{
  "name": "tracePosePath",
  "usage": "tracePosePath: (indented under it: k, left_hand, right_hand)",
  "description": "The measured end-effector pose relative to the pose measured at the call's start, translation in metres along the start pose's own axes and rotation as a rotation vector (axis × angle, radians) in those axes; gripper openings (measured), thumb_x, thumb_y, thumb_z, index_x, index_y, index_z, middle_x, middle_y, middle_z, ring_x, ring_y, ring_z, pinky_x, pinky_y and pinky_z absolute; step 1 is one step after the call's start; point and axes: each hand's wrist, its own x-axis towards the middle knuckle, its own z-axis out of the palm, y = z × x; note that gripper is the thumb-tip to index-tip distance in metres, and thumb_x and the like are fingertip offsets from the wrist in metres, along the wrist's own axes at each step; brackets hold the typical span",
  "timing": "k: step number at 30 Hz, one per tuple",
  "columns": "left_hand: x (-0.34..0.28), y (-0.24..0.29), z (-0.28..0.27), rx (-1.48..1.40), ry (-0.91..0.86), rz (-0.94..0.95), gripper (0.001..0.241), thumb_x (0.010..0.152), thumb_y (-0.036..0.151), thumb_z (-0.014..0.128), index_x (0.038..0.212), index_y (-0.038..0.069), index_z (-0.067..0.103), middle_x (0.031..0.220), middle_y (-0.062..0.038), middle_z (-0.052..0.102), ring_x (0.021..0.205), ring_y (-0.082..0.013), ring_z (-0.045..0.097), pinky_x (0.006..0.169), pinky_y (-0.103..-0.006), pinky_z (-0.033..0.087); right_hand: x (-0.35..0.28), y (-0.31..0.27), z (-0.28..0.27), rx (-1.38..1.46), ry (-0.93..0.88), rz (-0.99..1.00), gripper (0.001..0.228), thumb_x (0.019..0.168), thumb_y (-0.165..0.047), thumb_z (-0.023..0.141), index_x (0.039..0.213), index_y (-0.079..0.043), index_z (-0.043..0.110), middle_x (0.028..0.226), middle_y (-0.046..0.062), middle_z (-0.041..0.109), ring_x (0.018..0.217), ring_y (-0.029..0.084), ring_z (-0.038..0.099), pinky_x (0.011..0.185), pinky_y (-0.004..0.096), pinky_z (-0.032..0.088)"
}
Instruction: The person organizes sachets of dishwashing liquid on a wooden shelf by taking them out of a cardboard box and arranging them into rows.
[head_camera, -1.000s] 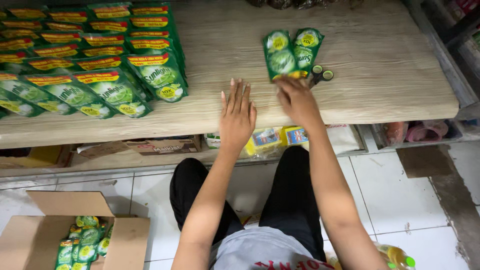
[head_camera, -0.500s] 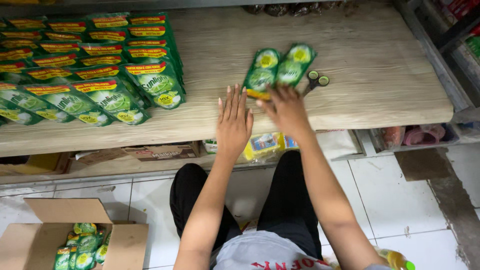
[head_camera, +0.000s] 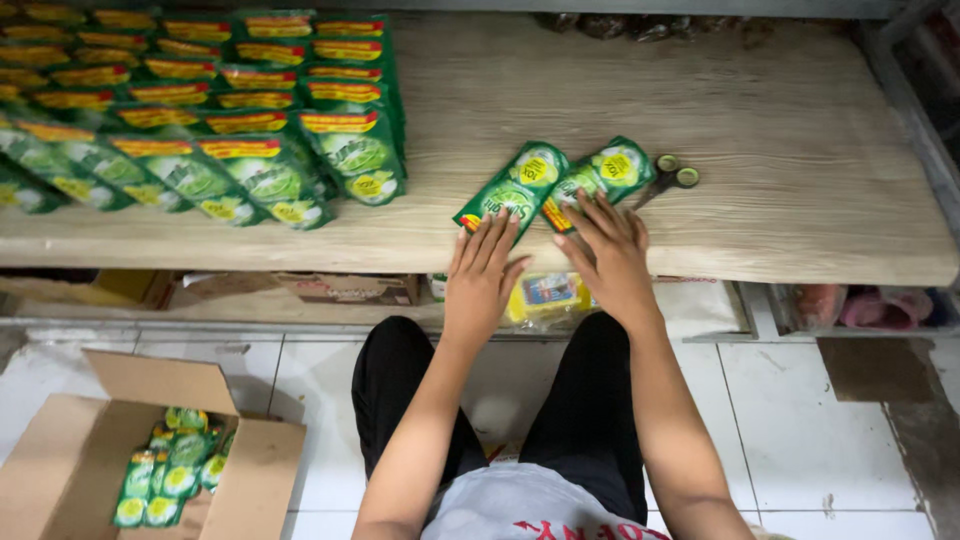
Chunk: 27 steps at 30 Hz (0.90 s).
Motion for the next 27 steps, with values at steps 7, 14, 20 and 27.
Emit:
tracePosePath:
  k: [7, 14, 20, 27]
  left_hand:
    - [-0.025, -0.025, -0.037, -0.118, 0.050, -0.093, 0.046, 0.096, -0.006, 0.056, 0.136, 0.013, 0.068, 0.145, -0.006, 0.064, 0.144, -0.0271, 0.054, 0.124, -0.0521, 0.034]
    - [-0.034, -0.034, -0.068, -0.168, -0.019, -0.186, 0.044, 0.095, -0.008, 0.057, 0.127, 0.015, 0.072, 0.145, -0.003, 0.065, 0.148, -0.0284, 0.047, 0.127, -0.0582, 0.023]
    - [-0.030, -0.017, -0.082, -0.218, -0.086, -0.180, 0.051, 0.097, 0.005, 0.068, 0.145, 0.018, 0.060, 0.159, -0.003, 0.048, 0.153, -0.0329, 0.036, 0.126, -0.0581, 0.020]
    - [-0.033, 0.005, -0.074, -0.368, 0.171, -0.295, 0.050, 0.103, 0.013, 0.064, 0.150, 0.009, 0.048, 0.158, -0.018, 0.040, 0.142, -0.0368, 0.043, 0.110, -0.0452, 0.043]
  right_hand:
    - [-0.005, -0.010, 0.001, 0.071, 0.080, 0.042, 0.042, 0.106, -0.031, 0.062, 0.144, -0.014, 0.062, 0.157, 0.012, 0.053, 0.152, 0.030, 0.042, 0.124, 0.055, 0.019]
    - [-0.001, -0.053, 0.022, 0.229, 0.152, -0.110, 0.045, 0.099, -0.020, 0.072, 0.142, -0.013, 0.062, 0.149, 0.019, 0.055, 0.132, 0.033, 0.056, 0.113, 0.053, 0.034]
    - [-0.007, -0.065, 0.031, 0.330, 0.308, 0.015, 0.029, 0.093, -0.008, 0.082, 0.121, -0.015, 0.077, 0.117, 0.008, 0.066, 0.102, 0.023, 0.068, 0.084, 0.036, 0.056]
    - [-0.037, -0.085, 0.036, 0.053, 0.465, 0.074, 0.028, 0.089, -0.007, 0.085, 0.116, -0.010, 0.076, 0.098, 0.010, 0.061, 0.086, 0.025, 0.064, 0.070, 0.039, 0.052]
